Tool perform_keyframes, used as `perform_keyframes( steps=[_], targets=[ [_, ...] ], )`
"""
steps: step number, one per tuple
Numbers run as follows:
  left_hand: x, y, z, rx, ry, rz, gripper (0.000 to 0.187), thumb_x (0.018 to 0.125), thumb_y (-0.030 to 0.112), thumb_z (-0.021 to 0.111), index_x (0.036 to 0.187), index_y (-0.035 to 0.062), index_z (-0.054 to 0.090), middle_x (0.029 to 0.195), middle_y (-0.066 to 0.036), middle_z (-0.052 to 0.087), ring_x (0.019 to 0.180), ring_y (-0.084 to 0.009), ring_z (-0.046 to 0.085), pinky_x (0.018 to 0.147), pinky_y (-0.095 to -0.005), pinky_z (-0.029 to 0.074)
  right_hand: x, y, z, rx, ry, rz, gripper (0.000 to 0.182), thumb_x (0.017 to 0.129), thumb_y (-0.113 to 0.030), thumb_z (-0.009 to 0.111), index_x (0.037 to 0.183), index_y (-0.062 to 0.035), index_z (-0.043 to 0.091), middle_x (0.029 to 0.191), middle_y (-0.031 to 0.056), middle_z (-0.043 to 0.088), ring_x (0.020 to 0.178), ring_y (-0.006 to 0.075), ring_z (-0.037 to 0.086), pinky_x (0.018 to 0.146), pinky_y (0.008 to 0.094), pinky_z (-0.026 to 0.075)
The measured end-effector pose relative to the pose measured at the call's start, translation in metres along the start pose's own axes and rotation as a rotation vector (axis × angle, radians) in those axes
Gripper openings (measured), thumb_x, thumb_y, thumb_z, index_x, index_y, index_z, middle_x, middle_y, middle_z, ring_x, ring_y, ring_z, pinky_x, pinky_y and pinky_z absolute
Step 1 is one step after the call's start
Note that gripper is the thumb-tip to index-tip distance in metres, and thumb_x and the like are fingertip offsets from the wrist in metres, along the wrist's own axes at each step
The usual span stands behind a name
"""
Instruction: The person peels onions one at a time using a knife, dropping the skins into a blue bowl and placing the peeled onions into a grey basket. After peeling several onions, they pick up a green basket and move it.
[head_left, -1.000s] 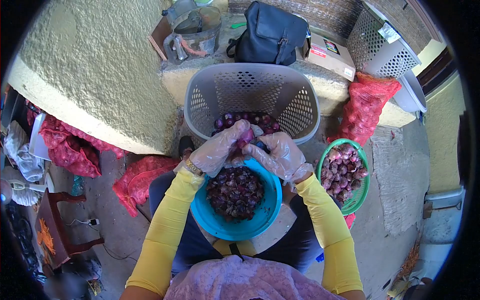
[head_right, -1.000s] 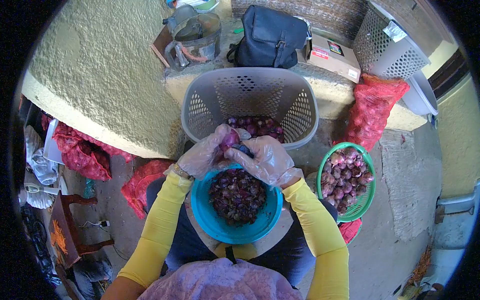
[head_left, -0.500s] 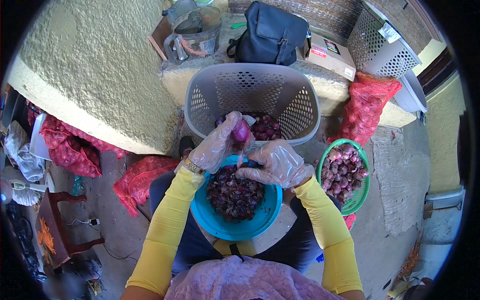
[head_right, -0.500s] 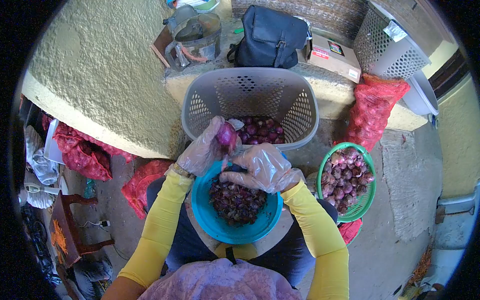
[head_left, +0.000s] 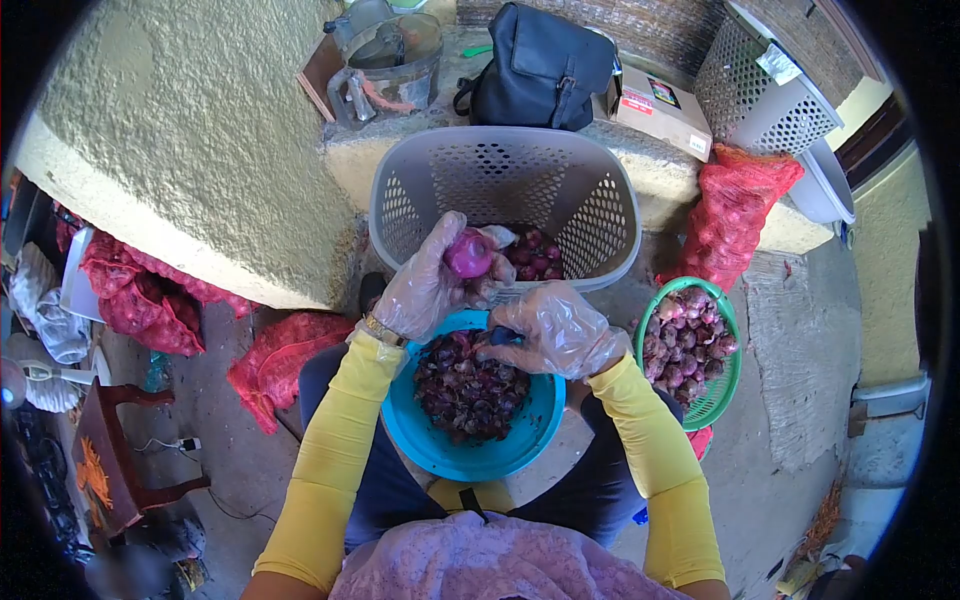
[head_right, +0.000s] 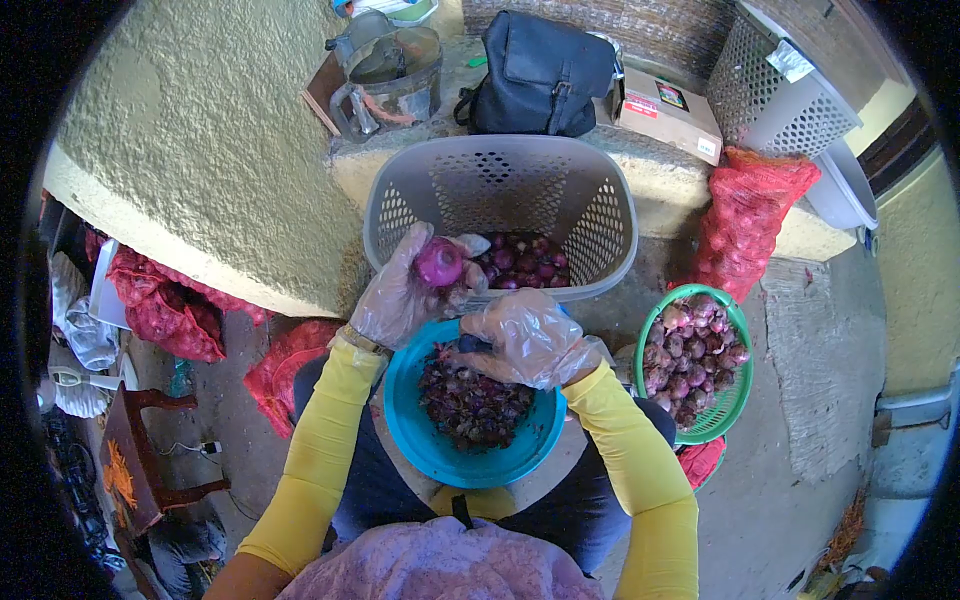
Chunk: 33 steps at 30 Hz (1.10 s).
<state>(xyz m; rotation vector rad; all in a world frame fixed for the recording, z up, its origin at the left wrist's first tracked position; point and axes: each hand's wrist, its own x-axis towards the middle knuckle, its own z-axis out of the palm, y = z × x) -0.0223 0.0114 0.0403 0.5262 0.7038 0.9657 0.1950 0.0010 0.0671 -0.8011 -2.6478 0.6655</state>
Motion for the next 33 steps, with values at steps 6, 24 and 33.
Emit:
perform_keyframes(
  steps=[6,24,33],
  targets=[
    [0.003,0.002,-0.007,-0.078,-0.146,0.046,0.057,0.111,0.048,0.048,0.142,0.0004,0.055,0.115,-0.018,0.067,0.085,-0.0216,0.066,0.078,-0.0329,0.057,-0.001,0.004,0.010,0.106,-0.065,-0.045,0.031,0.086,-0.031,0.079,0.111,-0.0129,0.075,0.082,0.0203,0.072,0.079,0.0433,0.070,0.072,0.0538,0.055],
    [0.019,-0.012,-0.039,-0.272,0.089,0.059,0.036,0.105,0.035,0.068,0.124,0.0043,0.062,0.114,-0.016,0.069,0.099,-0.0287,0.071,0.082,-0.0412,0.066,-0.012,0.012,0.025,0.057,-0.295,0.152,0.035,0.088,-0.036,0.077,0.109,-0.0080,0.076,0.092,0.0210,0.073,0.088,0.0428,0.071,0.079,0.0531,0.055],
    [0.023,-0.019,-0.023,-0.391,0.205,0.115,0.035,0.104,0.031,0.070,0.123,0.0034,0.064,0.106,-0.012,0.064,0.099,-0.0262,0.066,0.086,-0.0407,0.063,-0.013,0.011,0.005,-0.062,-0.393,0.400,0.062,0.091,-0.057,0.071,0.112,0.0007,0.072,0.095,0.0290,0.073,0.093,0.0475,0.071,0.086,0.0545,0.056]
  ],
)
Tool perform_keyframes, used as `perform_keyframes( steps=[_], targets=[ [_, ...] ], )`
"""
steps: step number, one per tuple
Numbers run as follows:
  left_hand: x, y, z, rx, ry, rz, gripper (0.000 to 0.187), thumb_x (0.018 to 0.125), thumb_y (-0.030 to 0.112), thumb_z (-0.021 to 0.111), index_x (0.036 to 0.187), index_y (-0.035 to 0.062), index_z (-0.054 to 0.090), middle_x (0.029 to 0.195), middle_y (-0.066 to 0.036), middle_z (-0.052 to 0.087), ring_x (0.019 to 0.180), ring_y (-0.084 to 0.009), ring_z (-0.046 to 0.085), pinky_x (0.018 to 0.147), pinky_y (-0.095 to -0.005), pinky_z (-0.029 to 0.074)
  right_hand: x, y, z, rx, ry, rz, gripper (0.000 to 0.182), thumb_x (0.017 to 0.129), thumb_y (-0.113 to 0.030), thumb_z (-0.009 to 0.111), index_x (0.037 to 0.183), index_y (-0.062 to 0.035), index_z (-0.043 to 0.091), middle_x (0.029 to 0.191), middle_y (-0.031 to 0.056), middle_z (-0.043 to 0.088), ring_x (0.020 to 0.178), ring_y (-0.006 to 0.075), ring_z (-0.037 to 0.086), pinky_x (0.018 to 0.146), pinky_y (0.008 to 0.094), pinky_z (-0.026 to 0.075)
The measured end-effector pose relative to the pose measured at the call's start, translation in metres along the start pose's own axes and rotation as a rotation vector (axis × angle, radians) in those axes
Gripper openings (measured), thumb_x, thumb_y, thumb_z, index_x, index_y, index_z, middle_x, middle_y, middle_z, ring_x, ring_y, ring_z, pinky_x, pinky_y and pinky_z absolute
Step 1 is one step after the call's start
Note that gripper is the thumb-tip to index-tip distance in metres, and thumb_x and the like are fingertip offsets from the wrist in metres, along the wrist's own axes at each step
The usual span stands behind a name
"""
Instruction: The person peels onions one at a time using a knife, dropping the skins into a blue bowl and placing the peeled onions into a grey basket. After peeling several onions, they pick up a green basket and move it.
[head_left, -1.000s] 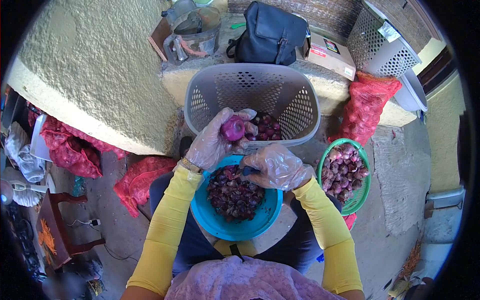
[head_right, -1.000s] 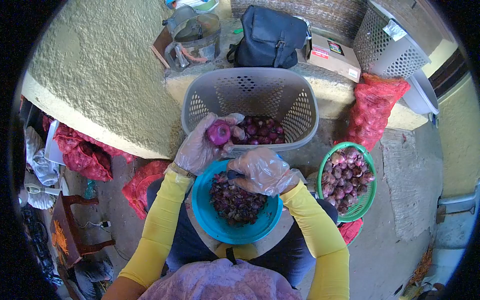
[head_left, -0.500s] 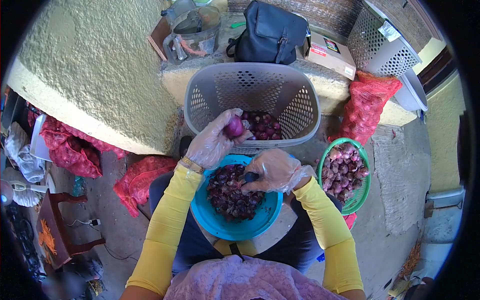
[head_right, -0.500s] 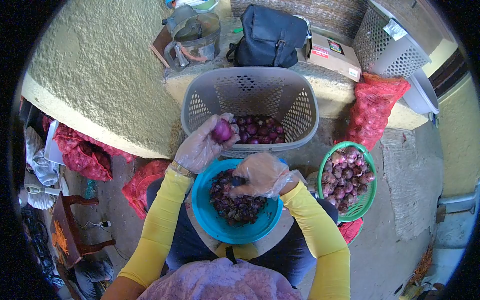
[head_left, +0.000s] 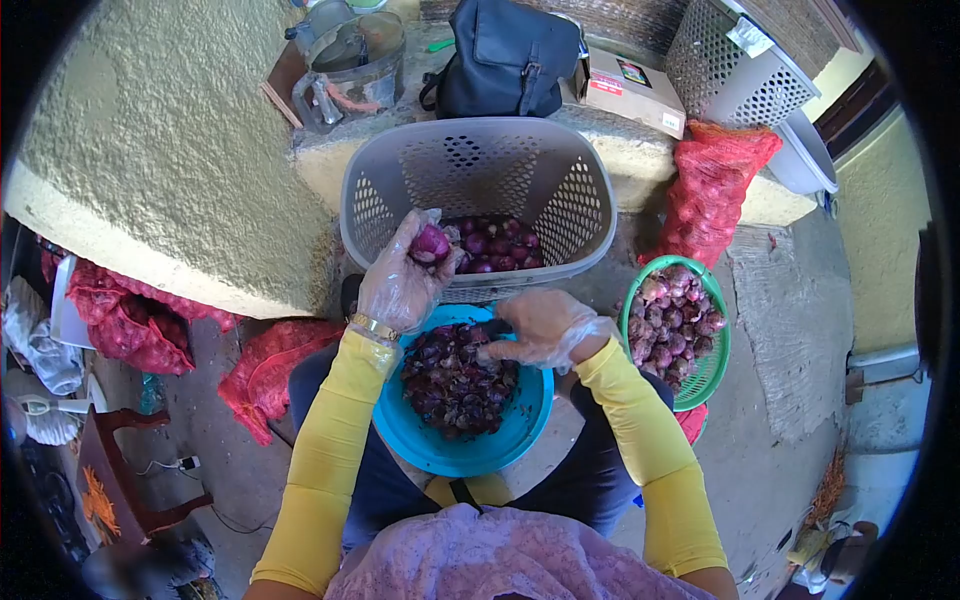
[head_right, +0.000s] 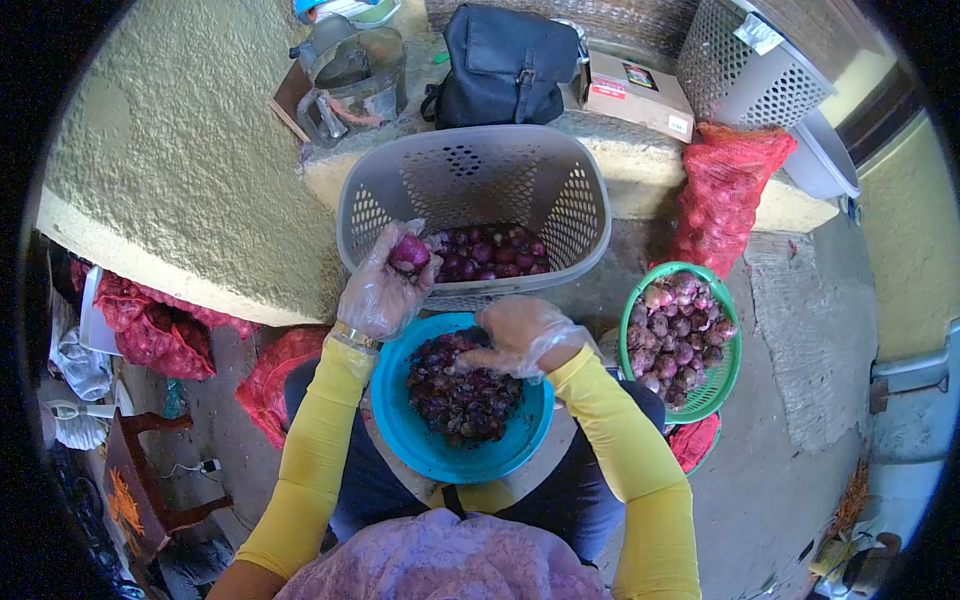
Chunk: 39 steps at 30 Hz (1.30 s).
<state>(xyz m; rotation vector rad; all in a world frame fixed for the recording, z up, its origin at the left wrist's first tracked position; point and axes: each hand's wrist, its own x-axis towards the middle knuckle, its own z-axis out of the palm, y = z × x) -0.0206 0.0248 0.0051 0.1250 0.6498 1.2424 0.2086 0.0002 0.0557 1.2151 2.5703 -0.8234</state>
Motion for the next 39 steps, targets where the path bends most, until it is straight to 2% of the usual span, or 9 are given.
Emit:
perform_keyframes(
  steps=[2,9,12,14,17,21,33,35,39],
  targets=[
    [0.005,-0.002,-0.003,0.026,0.004,0.014,0.036,0.104,0.032,0.070,0.123,0.0024,0.063,0.106,-0.012,0.063,0.099,-0.0265,0.065,0.087,-0.0411,0.063,0.004,0.016,0.005,0.133,0.000,-0.001,0.076,0.097,-0.068,0.059,0.107,0.0060,0.071,0.094,0.0335,0.071,0.095,0.0490,0.071,0.088,0.0556,0.055],
    [0.007,-0.007,-0.002,-0.066,0.030,-0.006,0.035,0.103,0.030,0.071,0.122,0.0019,0.063,0.107,-0.013,0.063,0.099,-0.0286,0.065,0.089,-0.0443,0.062,-0.003,0.019,0.007,0.111,0.127,0.001,0.066,0.100,-0.060,0.057,0.111,0.0031,0.071,0.092,0.0306,0.071,0.090,0.0495,0.070,0.085,0.0560,0.053],
    [0.007,-0.007,-0.001,-0.044,0.031,0.027,0.034,0.103,0.030,0.071,0.121,0.0018,0.063,0.108,-0.014,0.063,0.100,-0.0288,0.065,0.090,-0.0453,0.062,0.000,0.021,0.012,0.116,0.232,-0.021,0.064,0.099,-0.059,0.057,0.090,0.0015,0.077,0.081,0.0258,0.071,0.083,0.0473,0.071,0.081,0.0548,0.056],
    [0.010,-0.006,-0.004,-0.041,0.016,-0.024,0.033,0.102,0.029,0.072,0.121,0.0030,0.063,0.108,-0.012,0.063,0.102,-0.0274,0.064,0.092,-0.0462,0.062,0.000,0.022,0.013,0.028,0.284,-0.049,0.068,0.091,-0.066,0.063,0.078,-0.0003,0.076,0.072,0.0240,0.069,0.075,0.0456,0.070,0.076,0.0541,0.056],
    [0.011,-0.009,-0.003,-0.037,0.009,0.001,0.028,0.103,0.027,0.071,0.119,0.0051,0.063,0.108,-0.009,0.063,0.104,-0.0256,0.063,0.095,-0.0474,0.060,-0.003,0.008,-0.003,-0.135,0.170,0.038,0.065,0.085,-0.072,0.069,0.092,-0.0086,0.082,0.073,0.0228,0.069,0.075,0.0442,0.071,0.072,0.0530,0.055],
    [0.011,-0.016,0.001,-0.082,0.035,0.000,0.023,0.104,0.025,0.070,0.117,0.0068,0.063,0.110,-0.007,0.062,0.105,-0.0237,0.062,0.099,-0.0486,0.059,-0.006,0.000,-0.004,-0.175,0.194,-0.006,0.071,0.078,-0.078,0.071,0.087,-0.0080,0.082,0.068,0.0228,0.067,0.070,0.0441,0.070,0.069,0.0533,0.055],
    [0.012,-0.023,0.000,0.150,-0.088,0.034,0.029,0.108,0.031,0.063,0.124,0.0072,0.063,0.116,-0.011,0.064,0.108,-0.0278,0.064,0.099,-0.0497,0.059,-0.007,0.022,0.013,-0.060,0.422,-0.117,0.041,0.092,-0.041,0.062,0.095,-0.0030,0.076,0.074,0.0255,0.069,0.074,0.0454,0.070,0.074,0.0555,0.057],
    [0.012,-0.024,-0.005,0.250,-0.084,0.006,0.039,0.106,0.040,0.065,0.126,0.0061,0.062,0.107,-0.010,0.063,0.093,-0.0276,0.067,0.085,-0.0449,0.062,-0.010,0.021,0.009,-0.016,0.487,-0.149,0.033,0.090,-0.031,0.061,0.100,-0.0024,0.074,0.077,0.0251,0.070,0.074,0.0454,0.070,0.074,0.0558,0.056],
    [0.009,-0.029,-0.006,0.311,-0.068,-0.016,0.046,0.106,0.046,0.063,0.126,0.0052,0.061,0.106,-0.010,0.065,0.089,-0.0281,0.069,0.078,-0.0428,0.062,-0.013,0.021,0.006,-0.033,0.493,-0.111,0.029,0.091,-0.027,0.060,0.100,-0.0012,0.071,0.078,0.0244,0.070,0.076,0.0452,0.070,0.074,0.0559,0.056]
  ],
)
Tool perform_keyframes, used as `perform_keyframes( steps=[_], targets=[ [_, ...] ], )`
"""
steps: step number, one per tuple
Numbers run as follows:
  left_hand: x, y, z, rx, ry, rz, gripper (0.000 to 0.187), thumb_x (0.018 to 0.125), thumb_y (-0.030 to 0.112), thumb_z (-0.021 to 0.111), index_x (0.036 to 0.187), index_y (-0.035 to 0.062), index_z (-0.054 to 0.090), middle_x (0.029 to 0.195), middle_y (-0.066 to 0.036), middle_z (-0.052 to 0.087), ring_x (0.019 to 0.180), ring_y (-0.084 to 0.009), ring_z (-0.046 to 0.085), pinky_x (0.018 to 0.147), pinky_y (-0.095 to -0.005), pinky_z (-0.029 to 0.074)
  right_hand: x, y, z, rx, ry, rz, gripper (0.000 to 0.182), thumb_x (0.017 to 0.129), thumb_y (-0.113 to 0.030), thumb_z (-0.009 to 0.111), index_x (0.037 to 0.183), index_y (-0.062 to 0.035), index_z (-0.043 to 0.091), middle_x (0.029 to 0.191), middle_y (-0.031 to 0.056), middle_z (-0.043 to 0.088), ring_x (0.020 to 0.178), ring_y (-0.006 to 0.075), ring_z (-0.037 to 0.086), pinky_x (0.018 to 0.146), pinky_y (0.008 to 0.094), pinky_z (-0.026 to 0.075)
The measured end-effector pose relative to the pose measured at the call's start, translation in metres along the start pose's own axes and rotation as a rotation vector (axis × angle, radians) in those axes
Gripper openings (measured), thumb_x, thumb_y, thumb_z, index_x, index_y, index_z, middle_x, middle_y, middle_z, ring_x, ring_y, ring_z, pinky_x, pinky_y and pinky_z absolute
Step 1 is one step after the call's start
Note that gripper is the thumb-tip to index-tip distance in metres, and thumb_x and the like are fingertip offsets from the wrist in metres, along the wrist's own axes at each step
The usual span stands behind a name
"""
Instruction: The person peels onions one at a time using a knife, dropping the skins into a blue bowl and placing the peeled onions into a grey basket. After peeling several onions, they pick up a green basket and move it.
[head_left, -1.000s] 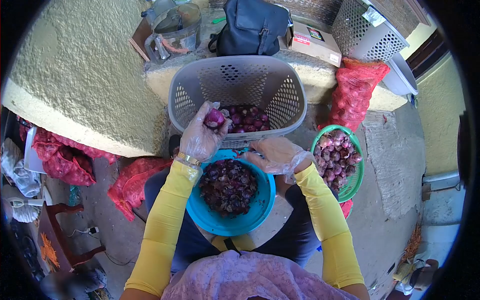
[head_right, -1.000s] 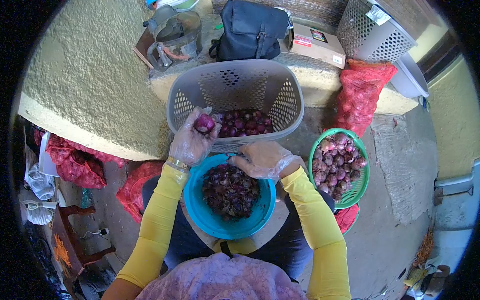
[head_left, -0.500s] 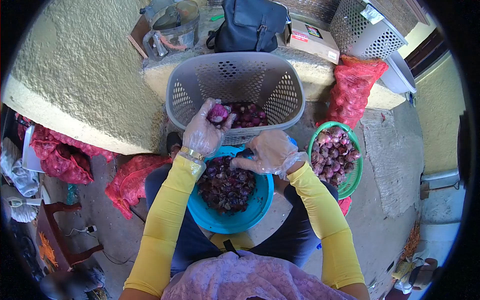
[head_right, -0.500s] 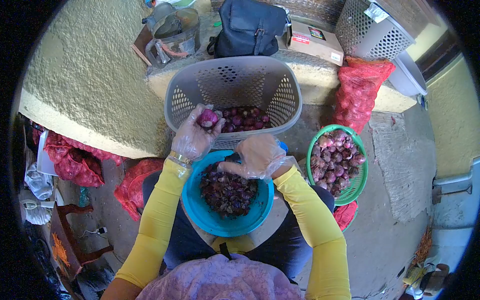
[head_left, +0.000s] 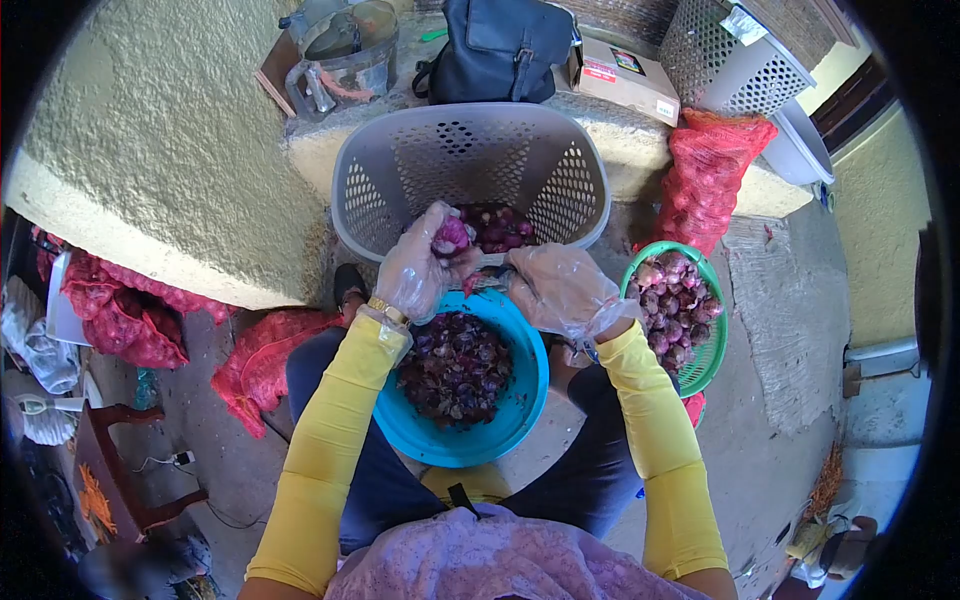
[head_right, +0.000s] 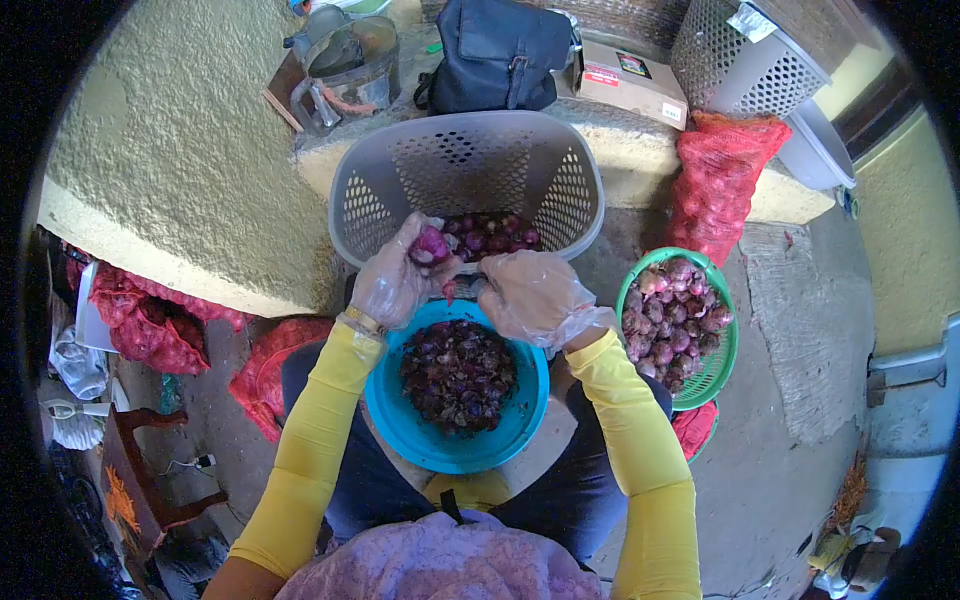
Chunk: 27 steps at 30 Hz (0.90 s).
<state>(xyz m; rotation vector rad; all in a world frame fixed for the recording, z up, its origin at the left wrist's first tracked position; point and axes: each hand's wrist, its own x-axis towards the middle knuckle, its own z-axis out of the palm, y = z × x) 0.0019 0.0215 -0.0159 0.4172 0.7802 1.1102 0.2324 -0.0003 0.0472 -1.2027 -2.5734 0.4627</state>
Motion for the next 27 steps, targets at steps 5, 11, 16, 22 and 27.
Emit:
perform_keyframes(
  steps=[5,11,16,22,27],
  targets=[
    [-0.009,-0.001,0.000,0.115,-0.063,-0.095,0.046,0.107,0.048,0.059,0.130,0.0081,0.061,0.112,-0.012,0.068,0.097,-0.0290,0.071,0.081,-0.0455,0.061,0.001,0.001,0.001,-0.122,0.085,0.053,0.023,0.090,-0.025,0.061,0.094,-0.0030,0.068,0.078,0.0227,0.070,0.079,0.0432,0.071,0.076,0.0549,0.056],
    [-0.014,0.004,-0.006,0.101,-0.096,-0.154,0.045,0.107,0.048,0.059,0.130,0.0089,0.061,0.109,-0.008,0.067,0.095,-0.0259,0.071,0.084,-0.0442,0.061,0.000,-0.006,-0.002,-0.098,0.192,-0.020,0.023,0.089,-0.024,0.064,0.095,-0.0031,0.069,0.084,0.0227,0.071,0.081,0.0424,0.071,0.077,0.0542,0.057],
    [-0.017,0.009,-0.011,0.120,-0.059,-0.038,0.037,0.108,0.041,0.060,0.126,0.0085,0.063,0.110,-0.008,0.066,0.099,-0.0266,0.068,0.089,-0.0453,0.061,-0.001,-0.003,-0.003,-0.090,0.222,0.007,0.025,0.093,-0.024,0.065,0.104,-0.0017,0.067,0.087,0.0211,0.069,0.082,0.0418,0.069,0.076,0.0535,0.055],
    [-0.002,0.005,-0.017,-0.240,-0.045,-0.048,0.033,0.107,0.028,0.064,0.127,0.0029,0.056,0.116,-0.017,0.059,0.116,-0.0384,0.063,0.101,-0.0523,0.058,0.004,-0.001,-0.002,-0.065,0.232,0.117,0.027,0.095,-0.025,0.064,0.104,-0.0001,0.068,0.086,0.0256,0.070,0.082,0.0456,0.069,0.076,0.0556,0.054],
    [-0.009,0.004,0.010,-0.312,0.181,-0.145,0.026,0.108,0.022,0.060,0.125,0.0027,0.057,0.128,-0.023,0.061,0.120,-0.0404,0.063,0.111,-0.0543,0.052,0.003,-0.003,-0.004,-0.025,0.219,0.201,0.029,0.096,-0.027,0.063,0.096,0.0020,0.065,0.085,0.0297,0.068,0.085,0.0486,0.068,0.077,0.0581,0.053]
  ],
)
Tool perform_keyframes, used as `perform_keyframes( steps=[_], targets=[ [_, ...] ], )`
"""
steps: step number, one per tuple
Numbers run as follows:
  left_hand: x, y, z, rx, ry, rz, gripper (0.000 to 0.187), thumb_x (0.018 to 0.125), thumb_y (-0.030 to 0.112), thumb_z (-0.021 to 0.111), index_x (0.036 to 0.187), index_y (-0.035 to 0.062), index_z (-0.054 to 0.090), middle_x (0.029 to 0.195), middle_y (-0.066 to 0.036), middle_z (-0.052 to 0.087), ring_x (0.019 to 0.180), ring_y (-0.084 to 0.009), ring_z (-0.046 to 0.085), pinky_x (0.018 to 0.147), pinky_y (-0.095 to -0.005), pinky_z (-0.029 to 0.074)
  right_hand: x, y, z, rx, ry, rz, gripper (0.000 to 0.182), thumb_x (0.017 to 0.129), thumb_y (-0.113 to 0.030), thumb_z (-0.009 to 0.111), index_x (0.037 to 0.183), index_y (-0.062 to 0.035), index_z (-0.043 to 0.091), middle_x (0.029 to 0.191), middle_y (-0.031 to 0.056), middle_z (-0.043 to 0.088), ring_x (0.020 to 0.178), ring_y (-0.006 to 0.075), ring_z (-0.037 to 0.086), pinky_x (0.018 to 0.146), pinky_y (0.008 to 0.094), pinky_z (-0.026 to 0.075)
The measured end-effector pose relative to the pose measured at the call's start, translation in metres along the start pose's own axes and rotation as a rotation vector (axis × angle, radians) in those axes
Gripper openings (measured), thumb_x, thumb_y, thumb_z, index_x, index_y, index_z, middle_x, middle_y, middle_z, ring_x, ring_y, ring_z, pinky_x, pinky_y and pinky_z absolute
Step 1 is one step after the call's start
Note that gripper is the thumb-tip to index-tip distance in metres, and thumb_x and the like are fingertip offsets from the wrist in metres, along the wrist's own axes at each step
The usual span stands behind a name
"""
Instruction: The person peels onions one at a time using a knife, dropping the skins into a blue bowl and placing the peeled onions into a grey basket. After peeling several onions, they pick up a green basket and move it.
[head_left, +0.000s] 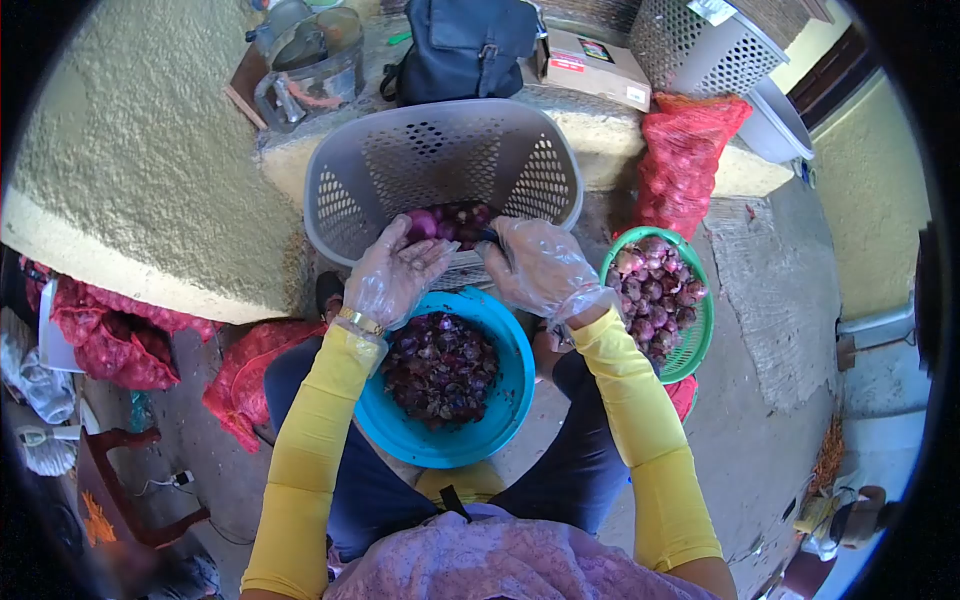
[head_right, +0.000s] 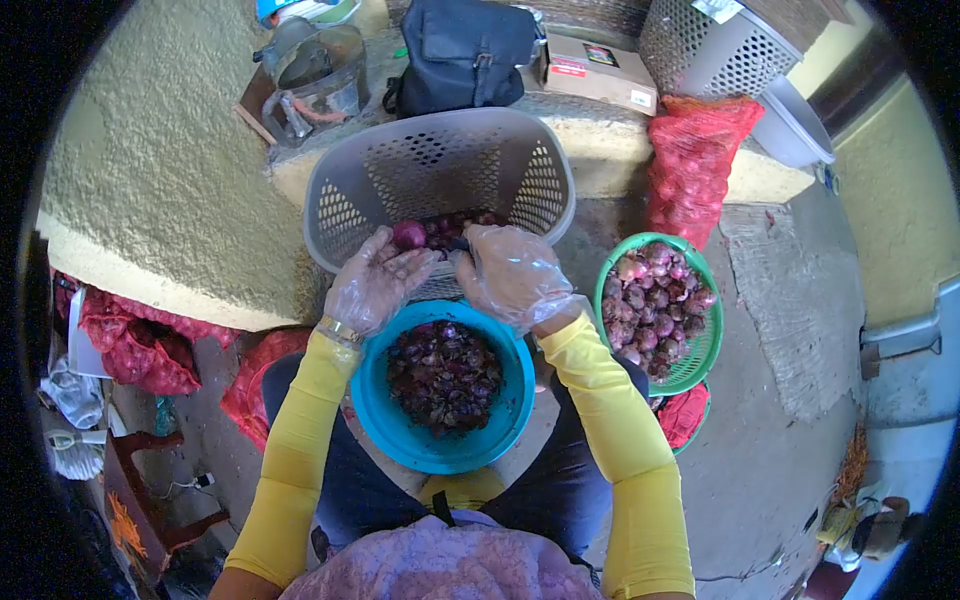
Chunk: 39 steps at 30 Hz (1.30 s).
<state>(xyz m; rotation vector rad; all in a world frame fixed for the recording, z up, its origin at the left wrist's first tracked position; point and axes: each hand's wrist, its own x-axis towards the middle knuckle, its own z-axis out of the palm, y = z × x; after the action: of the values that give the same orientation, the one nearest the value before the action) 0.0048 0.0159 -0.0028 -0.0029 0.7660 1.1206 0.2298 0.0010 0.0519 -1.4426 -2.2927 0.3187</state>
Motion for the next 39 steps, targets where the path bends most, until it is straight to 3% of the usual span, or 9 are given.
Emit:
perform_keyframes(
  steps=[6,10,12,14,18,19,28,37,39],
  targets=[
    [0.005,-0.003,-0.003,0.311,-0.401,0.000,0.042,0.111,0.035,0.055,0.139,0.0041,0.058,0.128,-0.014,0.066,0.115,-0.0264,0.065,0.103,-0.0436,0.055,-0.004,0.049,-0.013,0.127,0.183,-0.094,0.022,0.102,-0.019,0.058,0.110,0.0010,0.066,0.092,0.0296,0.069,0.088,0.0469,0.069,0.078,0.0548,0.052],
    [0.000,-0.016,0.008,0.283,-0.414,-0.045,0.042,0.109,0.034,0.058,0.139,0.0034,0.059,0.128,-0.015,0.066,0.111,-0.0258,0.066,0.102,-0.0423,0.055,-0.035,0.110,-0.035,0.285,0.068,0.206,0.024,0.106,-0.019,0.057,0.120,-0.0002,0.064,0.091,0.0214,0.068,0.078,0.0391,0.063,0.075,0.0449,0.051],
    [-0.001,-0.020,0.010,0.264,-0.401,-0.075,0.041,0.108,0.032,0.060,0.138,0.0041,0.060,0.128,-0.014,0.066,0.108,-0.0244,0.066,0.099,-0.0399,0.056,-0.068,0.138,-0.036,0.071,0.141,0.215,0.030,0.104,-0.026,0.060,0.118,-0.0005,0.065,0.092,0.0262,0.065,0.083,0.0435,0.063,0.077,0.0485,0.050],
    [-0.003,-0.017,0.009,0.268,-0.401,-0.075,0.040,0.108,0.031,0.061,0.137,0.0044,0.061,0.128,-0.014,0.066,0.107,-0.0237,0.066,0.098,-0.0389,0.056,-0.116,0.187,-0.026,-0.019,0.036,0.528,0.042,0.093,-0.036,0.072,0.117,-0.0021,0.071,0.100,0.0294,0.070,0.099,0.0485,0.067,0.084,0.0519,0.052],
    [-0.009,-0.015,0.015,0.253,-0.338,-0.035,0.034,0.107,0.030,0.063,0.130,0.0050,0.064,0.115,-0.010,0.067,0.096,-0.0203,0.066,0.083,-0.0334,0.055,-0.213,0.301,0.012,-0.383,-0.003,0.759,0.036,0.092,-0.030,0.068,0.115,-0.0018,0.071,0.104,0.0308,0.071,0.103,0.0495,0.067,0.091,0.0573,0.053],
    [-0.009,-0.015,0.015,0.250,-0.333,-0.027,0.034,0.107,0.030,0.063,0.130,0.0050,0.064,0.115,-0.010,0.067,0.096,-0.0203,0.066,0.083,-0.0334,0.055,-0.243,0.333,0.024,-0.332,0.037,0.746,0.045,0.096,-0.039,0.066,0.122,-0.0036,0.070,0.107,0.0328,0.071,0.103,0.0529,0.067,0.089,0.0585,0.053],
    [0.002,-0.012,0.004,0.240,-0.376,-0.042,0.035,0.108,0.027,0.061,0.134,0.0032,0.062,0.119,-0.013,0.069,0.099,-0.0213,0.069,0.088,-0.0338,0.060,-0.244,0.339,0.047,-0.256,-0.003,0.982,0.072,0.076,-0.036,0.088,0.134,-0.0009,0.064,0.129,0.0274,0.070,0.120,0.0435,0.067,0.105,0.0494,0.053],
    [0.000,-0.011,0.006,0.251,-0.308,-0.005,0.032,0.106,0.029,0.065,0.128,0.0062,0.066,0.112,-0.008,0.068,0.093,-0.0184,0.068,0.081,-0.0300,0.057,-0.241,0.346,0.047,-0.174,-0.032,1.017,0.071,0.077,-0.032,0.086,0.136,-0.0016,0.060,0.123,0.0255,0.072,0.117,0.0432,0.069,0.101,0.0469,0.055],
    [0.003,-0.010,0.003,0.231,-0.347,-0.018,0.033,0.108,0.026,0.061,0.132,0.0035,0.062,0.119,-0.013,0.070,0.099,-0.0211,0.069,0.092,-0.0348,0.058,-0.240,0.347,0.046,-0.171,-0.007,0.996,0.069,0.077,-0.031,0.085,0.135,-0.0019,0.061,0.120,0.0254,0.073,0.114,0.0435,0.070,0.099,0.0474,0.056]
  ],
)
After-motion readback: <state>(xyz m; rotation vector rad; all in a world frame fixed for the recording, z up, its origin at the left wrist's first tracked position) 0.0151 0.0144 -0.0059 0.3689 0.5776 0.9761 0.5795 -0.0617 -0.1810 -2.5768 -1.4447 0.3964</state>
